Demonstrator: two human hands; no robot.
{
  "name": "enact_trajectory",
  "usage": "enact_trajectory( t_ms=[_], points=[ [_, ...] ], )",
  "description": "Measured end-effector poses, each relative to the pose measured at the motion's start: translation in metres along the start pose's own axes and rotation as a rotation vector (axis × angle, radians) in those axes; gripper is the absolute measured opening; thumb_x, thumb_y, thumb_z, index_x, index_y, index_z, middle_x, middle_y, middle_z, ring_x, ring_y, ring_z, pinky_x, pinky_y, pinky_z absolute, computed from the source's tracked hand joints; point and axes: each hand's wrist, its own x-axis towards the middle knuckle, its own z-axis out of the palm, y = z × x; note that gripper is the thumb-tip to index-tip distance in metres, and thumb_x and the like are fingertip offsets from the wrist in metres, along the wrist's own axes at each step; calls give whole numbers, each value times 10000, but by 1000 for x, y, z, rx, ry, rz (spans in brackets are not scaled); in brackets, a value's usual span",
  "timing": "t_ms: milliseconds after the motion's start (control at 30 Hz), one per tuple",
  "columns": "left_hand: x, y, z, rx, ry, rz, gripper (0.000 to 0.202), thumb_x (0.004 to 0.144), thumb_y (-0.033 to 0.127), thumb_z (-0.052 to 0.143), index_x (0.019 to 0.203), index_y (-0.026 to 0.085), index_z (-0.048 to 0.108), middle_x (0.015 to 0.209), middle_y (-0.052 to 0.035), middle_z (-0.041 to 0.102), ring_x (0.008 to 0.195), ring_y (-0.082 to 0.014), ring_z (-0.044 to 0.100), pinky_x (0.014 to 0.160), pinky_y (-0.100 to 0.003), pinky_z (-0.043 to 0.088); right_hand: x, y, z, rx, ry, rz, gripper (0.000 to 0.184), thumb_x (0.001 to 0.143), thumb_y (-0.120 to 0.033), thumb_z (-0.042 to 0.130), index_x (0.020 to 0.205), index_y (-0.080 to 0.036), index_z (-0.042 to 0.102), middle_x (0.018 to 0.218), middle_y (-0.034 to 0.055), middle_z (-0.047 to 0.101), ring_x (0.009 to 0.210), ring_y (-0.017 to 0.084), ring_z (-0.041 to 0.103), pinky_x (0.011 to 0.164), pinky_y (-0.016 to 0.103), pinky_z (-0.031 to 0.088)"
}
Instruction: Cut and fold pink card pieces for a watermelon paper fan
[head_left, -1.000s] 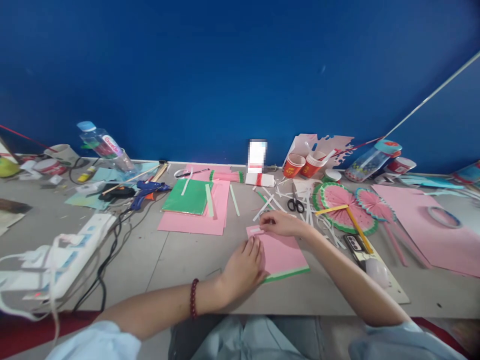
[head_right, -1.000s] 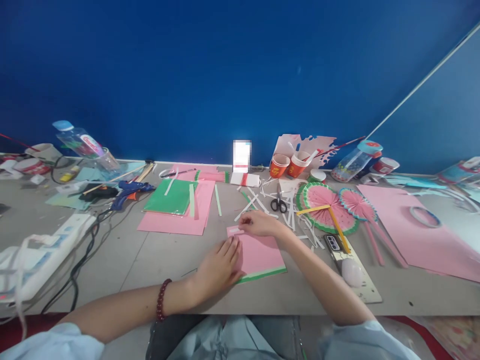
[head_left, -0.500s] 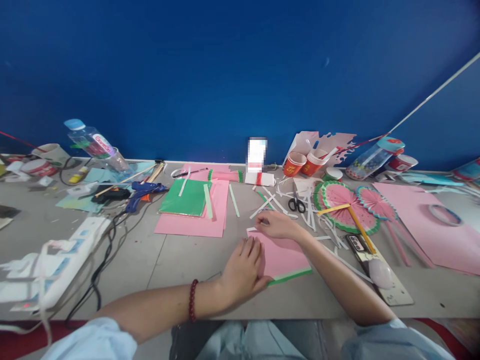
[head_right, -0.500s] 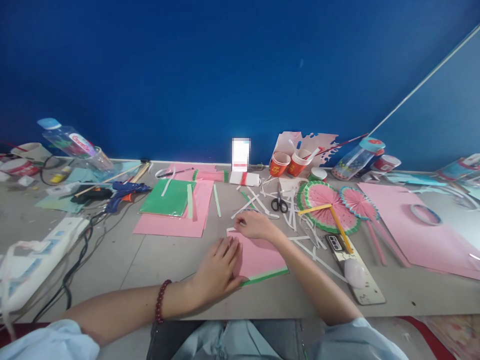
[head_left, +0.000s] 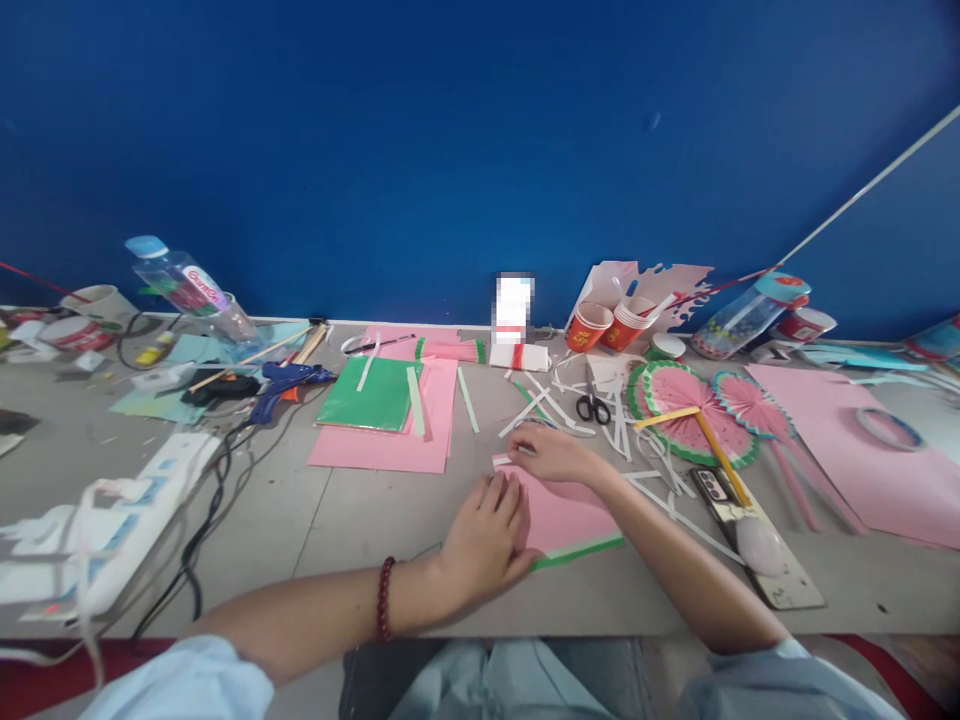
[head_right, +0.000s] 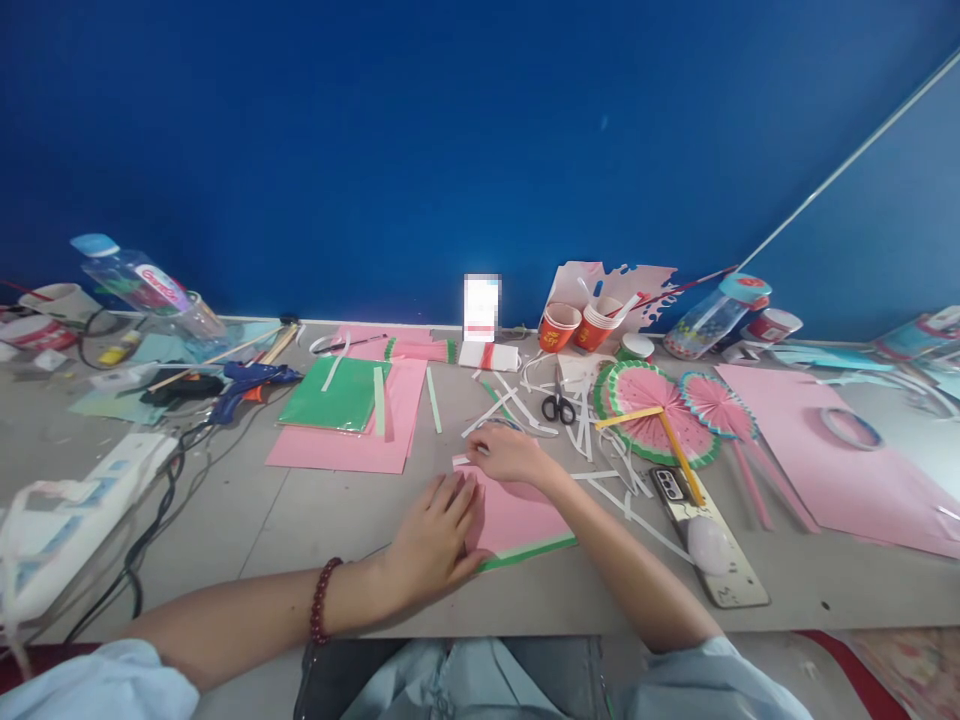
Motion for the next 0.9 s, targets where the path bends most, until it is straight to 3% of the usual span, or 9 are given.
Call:
enact_trajectory(
  t_ms=[900],
  points=[
    [1, -1, -4, -35, -33, -19, 655, 872, 589, 324, 1295, 116, 485, 1327, -158, 490, 1264, -335, 345, 1050, -477, 206, 2, -4, -1, -140, -19, 41, 187, 826, -211, 435, 763, -221, 611, 878, 14, 627, 847, 147, 561, 666, 225, 342]
  ],
)
